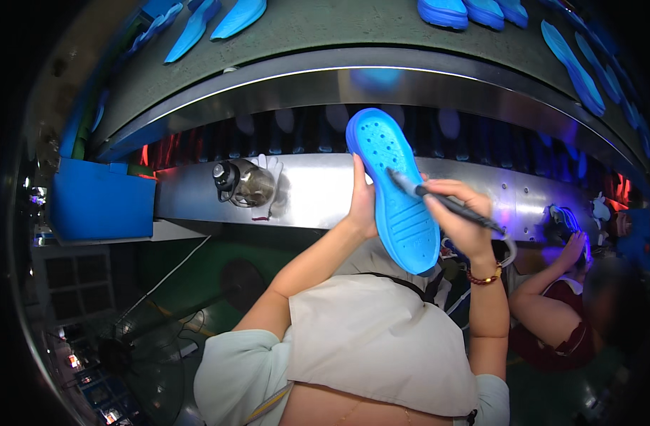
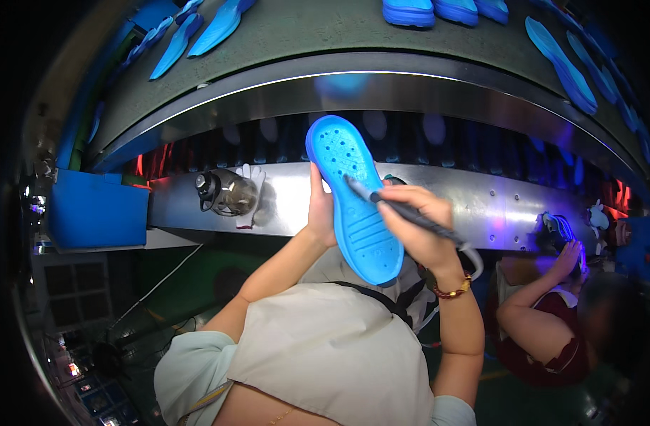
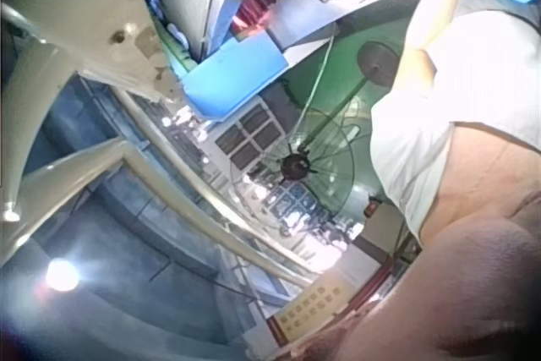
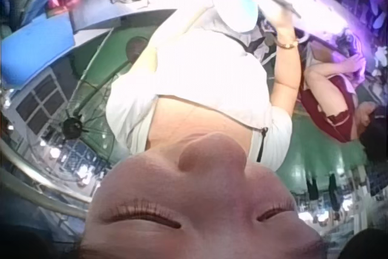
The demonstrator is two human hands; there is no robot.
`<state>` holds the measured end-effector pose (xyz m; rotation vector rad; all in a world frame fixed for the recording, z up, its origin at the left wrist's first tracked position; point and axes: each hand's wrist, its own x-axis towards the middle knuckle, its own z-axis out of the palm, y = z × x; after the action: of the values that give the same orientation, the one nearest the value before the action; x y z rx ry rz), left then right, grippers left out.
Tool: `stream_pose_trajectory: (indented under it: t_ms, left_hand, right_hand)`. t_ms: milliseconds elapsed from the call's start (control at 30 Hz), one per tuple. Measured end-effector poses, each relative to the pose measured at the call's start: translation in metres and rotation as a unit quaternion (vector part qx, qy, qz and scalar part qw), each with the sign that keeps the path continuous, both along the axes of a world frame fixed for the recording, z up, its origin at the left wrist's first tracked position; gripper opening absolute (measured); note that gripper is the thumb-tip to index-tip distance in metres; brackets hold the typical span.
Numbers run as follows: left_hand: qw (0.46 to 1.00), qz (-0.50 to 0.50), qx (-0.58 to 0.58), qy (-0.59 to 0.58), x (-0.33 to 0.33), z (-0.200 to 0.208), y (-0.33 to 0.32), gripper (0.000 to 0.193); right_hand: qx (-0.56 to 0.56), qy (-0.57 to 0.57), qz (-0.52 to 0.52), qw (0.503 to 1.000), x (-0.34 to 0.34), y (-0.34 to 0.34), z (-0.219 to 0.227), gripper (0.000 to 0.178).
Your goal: The person takes shoe soles from a conveyor belt and applies adhesive over their surfaces using a brush applicator tool.
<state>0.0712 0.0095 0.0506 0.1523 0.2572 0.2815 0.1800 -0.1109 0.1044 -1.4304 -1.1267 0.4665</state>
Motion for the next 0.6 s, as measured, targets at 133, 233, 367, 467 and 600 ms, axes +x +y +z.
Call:
stream_pose_trajectory:
  t_ms: [133, 233, 367, 467, 600]
  left_hand:
    - [0.993, 0.059, 0.102, -0.013, -0.012, -0.008, 0.014, 0.092]
    - [0.994, 0.061, 0.093, -0.009, -0.025, -0.008, 0.015, 0.094]
    - [0.994, 0.050, 0.091, -0.041, -0.015, 0.010, 0.002, 0.097]
    - [0.990, 0.060, 0.107, -0.063, -0.009, 0.016, 0.007, 0.097]
    - [0.987, 0.112, 0.112, -0.040, -0.019, 0.030, 0.019, 0.096]
  right_hand:
    - [0.023, -0.230, 0.088, 0.969, -0.027, -0.012, 0.009, 0.013]
    - [-0.013, -0.213, 0.187, 0.959, -0.023, -0.022, 0.033, 0.013]
    - [-0.002, 0.009, 0.048, 0.999, -0.007, -0.004, 0.027, 0.016]
    - [0.022, -0.075, 0.135, 0.988, -0.015, -0.003, 0.026, 0.016]
    - [-0.008, -0.015, 0.168, 0.986, -0.012, -0.016, 0.029, 0.018]
